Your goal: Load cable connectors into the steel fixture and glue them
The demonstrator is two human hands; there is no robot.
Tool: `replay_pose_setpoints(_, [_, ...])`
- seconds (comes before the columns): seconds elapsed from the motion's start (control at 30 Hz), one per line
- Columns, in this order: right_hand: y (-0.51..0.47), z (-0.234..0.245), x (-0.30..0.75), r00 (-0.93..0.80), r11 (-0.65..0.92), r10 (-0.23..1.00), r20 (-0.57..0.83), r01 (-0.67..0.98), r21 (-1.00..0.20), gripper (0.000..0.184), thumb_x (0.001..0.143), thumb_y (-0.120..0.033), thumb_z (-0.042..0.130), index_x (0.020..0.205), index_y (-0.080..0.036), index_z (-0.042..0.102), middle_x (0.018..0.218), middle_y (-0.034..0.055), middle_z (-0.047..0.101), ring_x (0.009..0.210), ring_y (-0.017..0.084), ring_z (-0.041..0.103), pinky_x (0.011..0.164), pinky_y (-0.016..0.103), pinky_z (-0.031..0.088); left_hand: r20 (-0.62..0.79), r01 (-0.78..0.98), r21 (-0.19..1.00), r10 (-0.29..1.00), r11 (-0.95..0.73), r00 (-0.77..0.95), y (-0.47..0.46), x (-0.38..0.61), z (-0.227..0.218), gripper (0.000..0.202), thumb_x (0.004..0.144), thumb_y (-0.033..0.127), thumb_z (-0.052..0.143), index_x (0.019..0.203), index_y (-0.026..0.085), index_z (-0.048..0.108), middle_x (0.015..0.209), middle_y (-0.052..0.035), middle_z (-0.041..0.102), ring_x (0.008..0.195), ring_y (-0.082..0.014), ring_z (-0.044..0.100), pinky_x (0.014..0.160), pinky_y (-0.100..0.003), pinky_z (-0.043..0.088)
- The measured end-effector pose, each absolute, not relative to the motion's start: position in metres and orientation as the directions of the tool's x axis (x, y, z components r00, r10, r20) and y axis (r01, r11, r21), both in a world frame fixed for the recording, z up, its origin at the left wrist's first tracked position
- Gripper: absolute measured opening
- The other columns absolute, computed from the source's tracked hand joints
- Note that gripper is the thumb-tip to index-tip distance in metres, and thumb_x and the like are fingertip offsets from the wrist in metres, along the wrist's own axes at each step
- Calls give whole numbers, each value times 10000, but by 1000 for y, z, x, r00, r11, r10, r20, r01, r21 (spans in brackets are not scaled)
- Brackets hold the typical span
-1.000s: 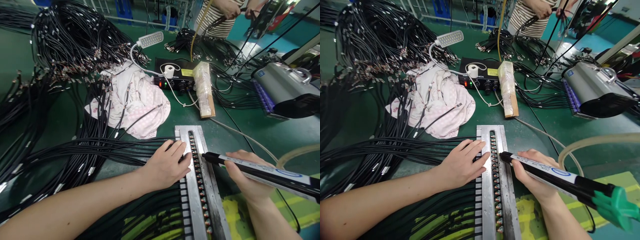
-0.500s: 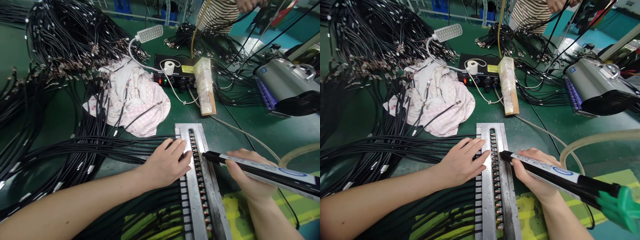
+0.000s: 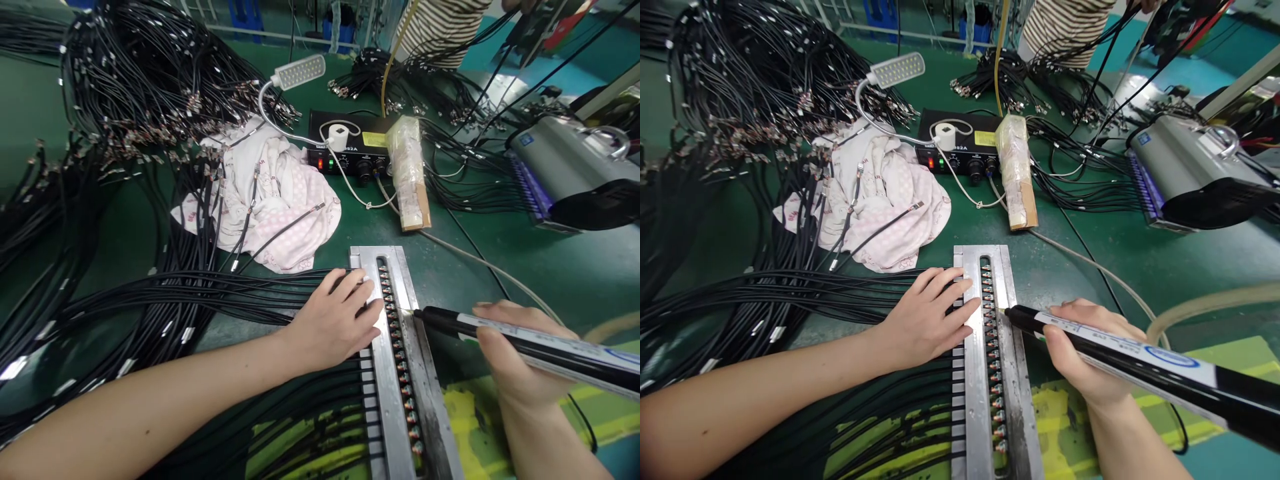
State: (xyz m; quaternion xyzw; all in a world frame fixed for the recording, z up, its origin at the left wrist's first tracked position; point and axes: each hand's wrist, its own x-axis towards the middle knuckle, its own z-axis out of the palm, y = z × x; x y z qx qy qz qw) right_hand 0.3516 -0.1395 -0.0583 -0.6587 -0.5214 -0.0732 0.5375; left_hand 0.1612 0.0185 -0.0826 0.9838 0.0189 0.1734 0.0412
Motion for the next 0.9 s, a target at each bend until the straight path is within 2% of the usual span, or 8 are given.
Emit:
replay_pose_setpoints(0.07, [-141, -58, 351, 428, 153, 599, 677, 768, -622, 204, 663, -170, 702, 850, -251, 690, 701, -20, 677, 576, 158, 612, 549, 300, 516, 358, 14, 77, 40, -997, 933, 18, 161, -82, 297, 916, 324, 413, 1095, 127, 544, 1100, -118, 560, 1118, -281, 436, 914, -458, 333])
replay_pose_setpoints(0.17, [-140, -57, 349, 412, 89, 646, 643, 796, -599, 188, 645, -168, 713, 812, -250, 684, 684, -16, 678, 570, 166, 619, 539, 301, 521, 364, -22, 47, -4, -999, 932, 18, 160, -83, 262, 922, 260, 400, 1099, 130, 544, 1018, -99, 584, 1052, -245, 473, 879, -427, 346])
replay_pose_setpoints(0.3, [-136, -57, 347, 405, 32, 669, 624, 823, -568, 132, 659, -201, 705, 778, -248, 670, 671, -6, 684, 547, 176, 619, 536, 318, 531, 380, -62, 41, -42, -997, 924, 19, 160, -87, 229, 893, 196, 441, 1093, 163, 549, 974, -98, 585, 1031, -249, 495, 835, -397, 369])
replay_pose_setpoints(0.47, [-133, -58, 345, 419, -10, 685, 596, 823, -568, 104, 661, -243, 702, 756, -245, 658, 667, 1, 683, 537, 187, 620, 506, 329, 529, 395, -48, 84, -11, -995, 919, 20, 160, -88, 215, 890, 210, 449, 1071, 178, 561, 985, -99, 578, 1034, -257, 494, 824, -398, 380])
replay_pose_setpoints(0.9, [-139, -62, 347, 411, 2, 701, 583, 816, -578, 177, 647, -173, 720, 798, -251, 669, 709, -15, 681, 593, 174, 614, 585, 328, 519, 371, -35, 124, 13, -992, 928, 21, 161, -87, 223, 901, 213, 431, 1075, 183, 568, 991, -92, 576, 1053, -264, 483, 830, -405, 373])
